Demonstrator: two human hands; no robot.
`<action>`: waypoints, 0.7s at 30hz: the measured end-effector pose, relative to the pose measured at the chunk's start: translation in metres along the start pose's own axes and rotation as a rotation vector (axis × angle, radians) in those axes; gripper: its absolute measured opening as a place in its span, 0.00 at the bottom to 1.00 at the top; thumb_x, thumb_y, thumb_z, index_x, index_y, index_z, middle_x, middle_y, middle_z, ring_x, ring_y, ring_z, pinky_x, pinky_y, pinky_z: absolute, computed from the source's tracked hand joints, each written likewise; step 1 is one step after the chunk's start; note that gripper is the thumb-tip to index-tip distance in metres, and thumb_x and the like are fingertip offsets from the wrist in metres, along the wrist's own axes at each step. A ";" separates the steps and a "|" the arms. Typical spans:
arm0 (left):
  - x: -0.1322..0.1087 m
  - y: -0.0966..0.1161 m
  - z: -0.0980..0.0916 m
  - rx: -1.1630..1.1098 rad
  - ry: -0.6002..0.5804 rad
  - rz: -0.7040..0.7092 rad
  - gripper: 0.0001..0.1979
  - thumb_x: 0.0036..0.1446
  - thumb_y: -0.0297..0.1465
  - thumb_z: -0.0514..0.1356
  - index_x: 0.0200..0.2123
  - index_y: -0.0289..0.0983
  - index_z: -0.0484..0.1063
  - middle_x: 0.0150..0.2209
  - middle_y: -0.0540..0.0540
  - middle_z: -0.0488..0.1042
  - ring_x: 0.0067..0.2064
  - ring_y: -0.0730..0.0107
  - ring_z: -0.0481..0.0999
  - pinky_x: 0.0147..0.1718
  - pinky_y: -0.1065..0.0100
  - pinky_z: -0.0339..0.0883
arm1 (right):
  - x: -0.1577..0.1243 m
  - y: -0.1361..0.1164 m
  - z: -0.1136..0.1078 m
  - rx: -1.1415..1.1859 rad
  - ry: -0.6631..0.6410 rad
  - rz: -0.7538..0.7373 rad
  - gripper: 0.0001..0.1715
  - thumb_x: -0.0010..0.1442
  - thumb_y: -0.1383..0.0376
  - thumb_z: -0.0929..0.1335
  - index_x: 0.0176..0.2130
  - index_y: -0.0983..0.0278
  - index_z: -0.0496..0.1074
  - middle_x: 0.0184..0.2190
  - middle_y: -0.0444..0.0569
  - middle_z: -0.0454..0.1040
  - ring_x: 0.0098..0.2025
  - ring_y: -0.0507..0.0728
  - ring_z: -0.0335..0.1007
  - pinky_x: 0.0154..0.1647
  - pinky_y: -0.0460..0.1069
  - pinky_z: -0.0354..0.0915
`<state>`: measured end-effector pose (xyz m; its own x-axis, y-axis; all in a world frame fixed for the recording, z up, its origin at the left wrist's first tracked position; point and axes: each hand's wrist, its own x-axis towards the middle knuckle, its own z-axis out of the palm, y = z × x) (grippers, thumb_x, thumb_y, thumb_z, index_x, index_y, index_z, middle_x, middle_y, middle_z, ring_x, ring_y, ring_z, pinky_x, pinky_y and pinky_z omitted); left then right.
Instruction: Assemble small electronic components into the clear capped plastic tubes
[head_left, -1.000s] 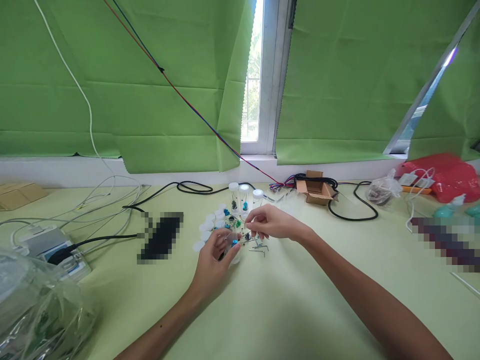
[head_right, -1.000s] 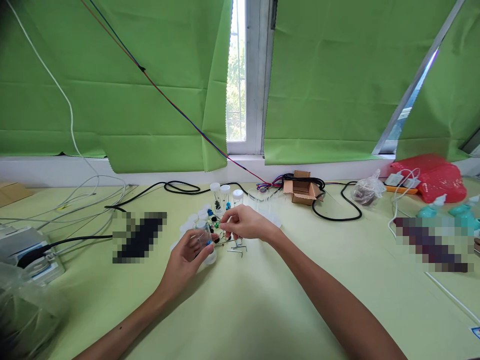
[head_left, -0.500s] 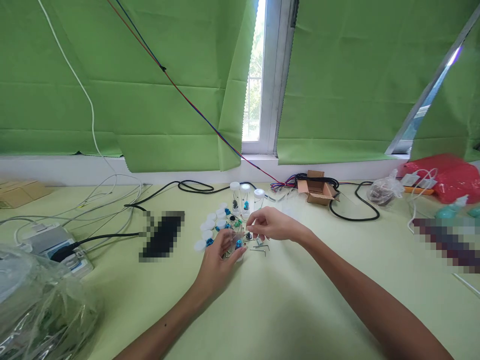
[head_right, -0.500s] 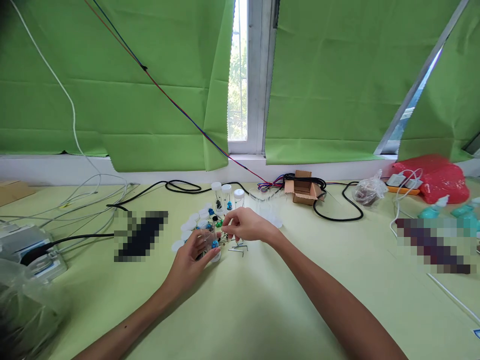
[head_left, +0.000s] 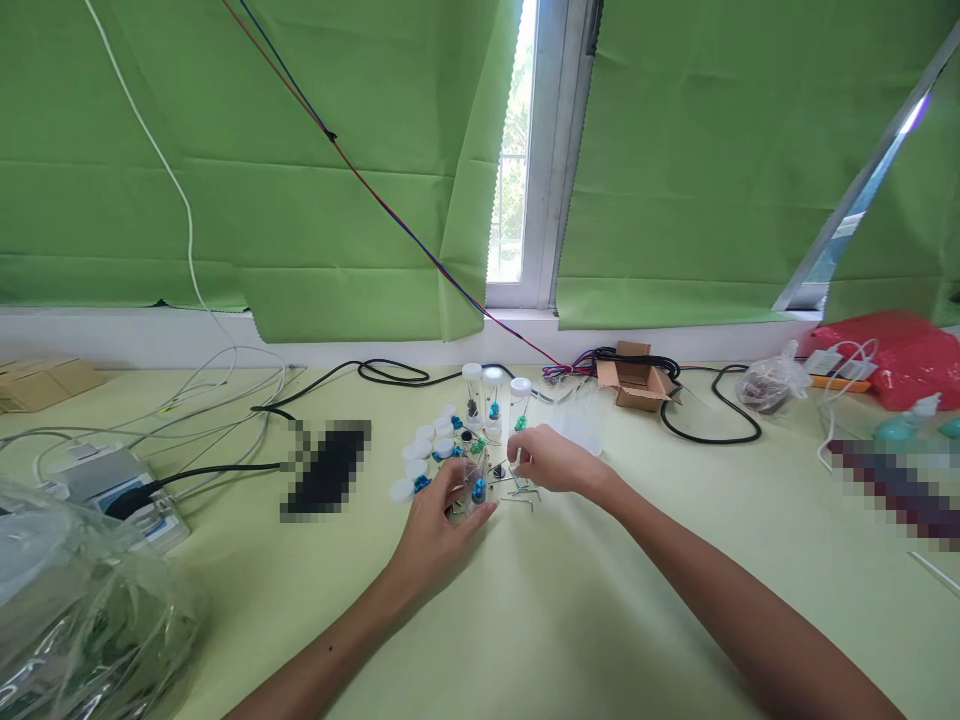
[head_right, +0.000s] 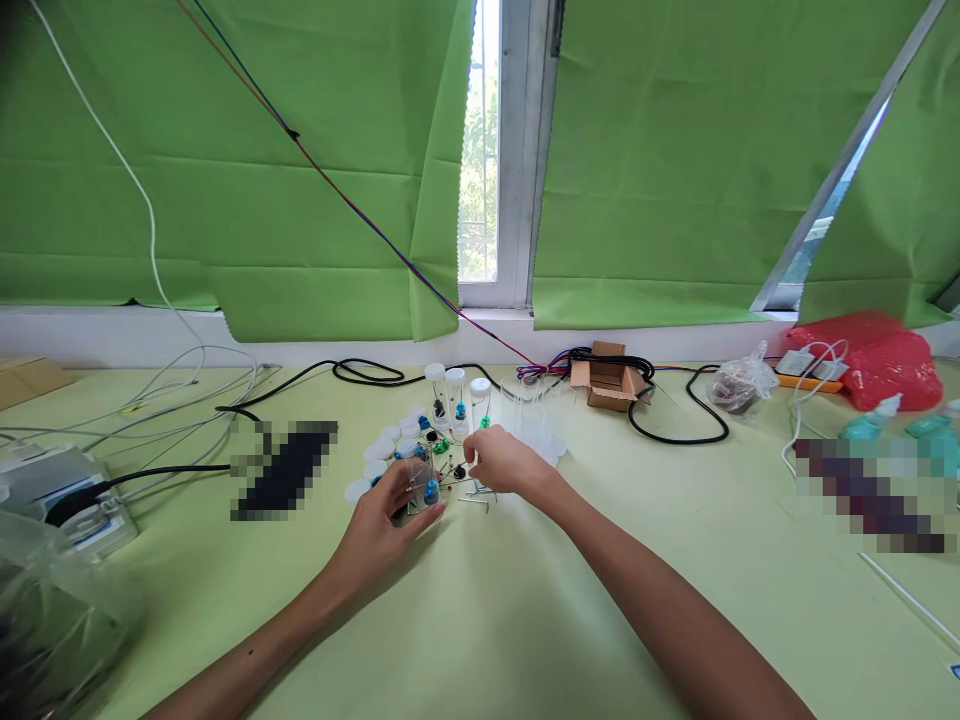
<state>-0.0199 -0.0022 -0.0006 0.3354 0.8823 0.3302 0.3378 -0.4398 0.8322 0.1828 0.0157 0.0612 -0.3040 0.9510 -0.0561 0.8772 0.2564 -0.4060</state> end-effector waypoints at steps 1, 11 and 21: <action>0.000 0.000 0.000 0.006 0.001 0.002 0.16 0.55 0.36 0.63 0.45 0.41 0.66 0.46 0.46 0.75 0.49 0.63 0.76 0.53 0.58 0.69 | 0.000 0.000 0.003 -0.021 -0.005 0.005 0.05 0.57 0.72 0.69 0.35 0.66 0.75 0.35 0.53 0.77 0.35 0.56 0.71 0.28 0.46 0.58; 0.000 0.000 0.000 0.028 0.005 0.005 0.15 0.55 0.35 0.62 0.45 0.41 0.66 0.46 0.45 0.74 0.50 0.62 0.75 0.53 0.58 0.69 | 0.002 0.000 0.030 -0.225 -0.069 0.094 0.08 0.59 0.69 0.66 0.40 0.68 0.73 0.41 0.60 0.76 0.41 0.63 0.74 0.30 0.48 0.59; 0.001 -0.005 0.001 0.053 0.013 0.008 0.17 0.53 0.34 0.64 0.46 0.42 0.65 0.48 0.46 0.73 0.50 0.64 0.75 0.53 0.58 0.69 | 0.002 -0.003 0.031 -0.285 -0.127 0.110 0.11 0.61 0.74 0.63 0.41 0.69 0.73 0.40 0.63 0.76 0.40 0.63 0.76 0.29 0.48 0.61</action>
<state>-0.0206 0.0010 -0.0050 0.3274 0.8806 0.3426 0.3810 -0.4548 0.8050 0.1681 0.0112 0.0340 -0.2298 0.9512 -0.2058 0.9706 0.2084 -0.1206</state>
